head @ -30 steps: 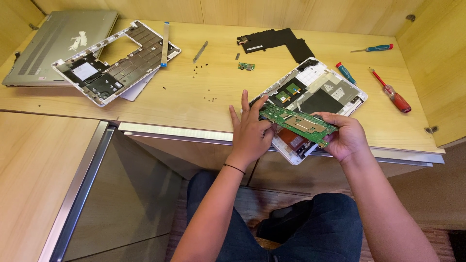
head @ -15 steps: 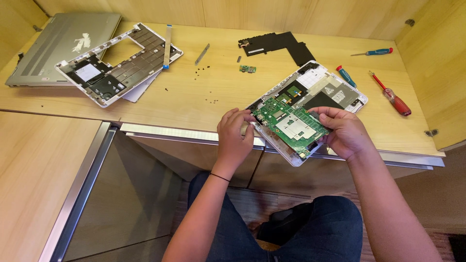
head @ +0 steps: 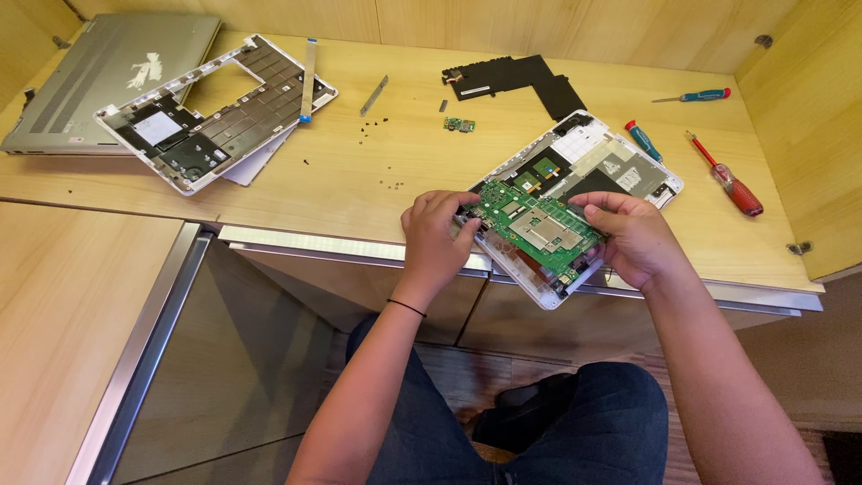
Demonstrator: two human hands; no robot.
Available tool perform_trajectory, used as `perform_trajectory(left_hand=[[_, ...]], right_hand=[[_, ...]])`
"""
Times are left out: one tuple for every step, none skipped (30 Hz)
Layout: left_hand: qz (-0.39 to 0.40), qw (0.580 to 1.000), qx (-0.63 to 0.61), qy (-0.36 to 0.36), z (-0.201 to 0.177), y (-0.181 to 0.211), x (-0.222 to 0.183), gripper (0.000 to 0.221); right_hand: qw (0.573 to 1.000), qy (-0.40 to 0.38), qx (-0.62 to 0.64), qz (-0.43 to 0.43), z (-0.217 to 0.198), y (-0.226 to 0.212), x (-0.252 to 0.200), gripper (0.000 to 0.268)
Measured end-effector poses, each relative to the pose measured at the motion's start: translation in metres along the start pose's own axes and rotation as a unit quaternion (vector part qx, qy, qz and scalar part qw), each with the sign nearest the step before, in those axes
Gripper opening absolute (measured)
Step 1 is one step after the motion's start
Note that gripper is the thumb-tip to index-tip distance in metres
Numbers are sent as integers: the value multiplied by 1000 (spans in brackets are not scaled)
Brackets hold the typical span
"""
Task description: Disassembling a laptop motherboard by removing the battery, unscrewing components, and disconnecting ribbon cables.
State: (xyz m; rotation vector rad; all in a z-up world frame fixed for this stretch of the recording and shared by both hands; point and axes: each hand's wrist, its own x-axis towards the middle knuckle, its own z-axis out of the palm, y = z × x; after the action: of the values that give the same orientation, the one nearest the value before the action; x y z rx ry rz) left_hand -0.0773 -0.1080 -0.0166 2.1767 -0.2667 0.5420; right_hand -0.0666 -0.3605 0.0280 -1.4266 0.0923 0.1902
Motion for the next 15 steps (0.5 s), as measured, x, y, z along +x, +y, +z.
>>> perform_trajectory(left_hand=[[0,1000,0,-1,-1,1,0,31],[0,1000,10,-1,-1,1,0,29],[0,1000,19,-1,-1,2,0,27],[-1,1000,20,-2,-1,2,0,27],[0,1000,20,8,-1,3,-1,26],[2,1000,19,18,-1,3,0,25],[2,1000,18,16,-1,4,-2,25],[7,1000,21,22,-2,4,-2,24],[12,999,24,29,-2,5,-3,22],[12,999,24,29,-3,6,-3,22],[15,999,15,32,-3,6,-4,22],[18,999,7,36,-4,7,-6,23],[17,999,7,36,-4,5,-9,23],[33,999,12,34,-4,3,-9,23],[49,998,17,33,-3,1,-10,23]], right_hand=[[1000,1,1,0,0,1,0,26],[1000,-6,-12,-2,1,1,0,26],[1000,-12,-25,-4,1,2,-1,27],[1000,-12,-25,-2,0,3,-1,27],[998,-20,-55,-16,0,4,-1,29],[996,-27,-85,-30,-2,5,-1,32],[996,-26,-84,-30,0,3,-3,32],[995,-27,-85,-36,0,1,-4,35],[995,-28,-86,-42,2,-2,-5,39],[995,-28,-86,-42,2,-5,-8,39],[996,-35,-73,-44,3,-9,-11,40],[996,-43,-59,-45,4,-12,-14,41],[996,-43,-60,-44,-1,-7,-13,41],[997,-45,-49,-47,-5,-3,-11,42],[997,-47,-39,-50,-10,1,-9,43]])
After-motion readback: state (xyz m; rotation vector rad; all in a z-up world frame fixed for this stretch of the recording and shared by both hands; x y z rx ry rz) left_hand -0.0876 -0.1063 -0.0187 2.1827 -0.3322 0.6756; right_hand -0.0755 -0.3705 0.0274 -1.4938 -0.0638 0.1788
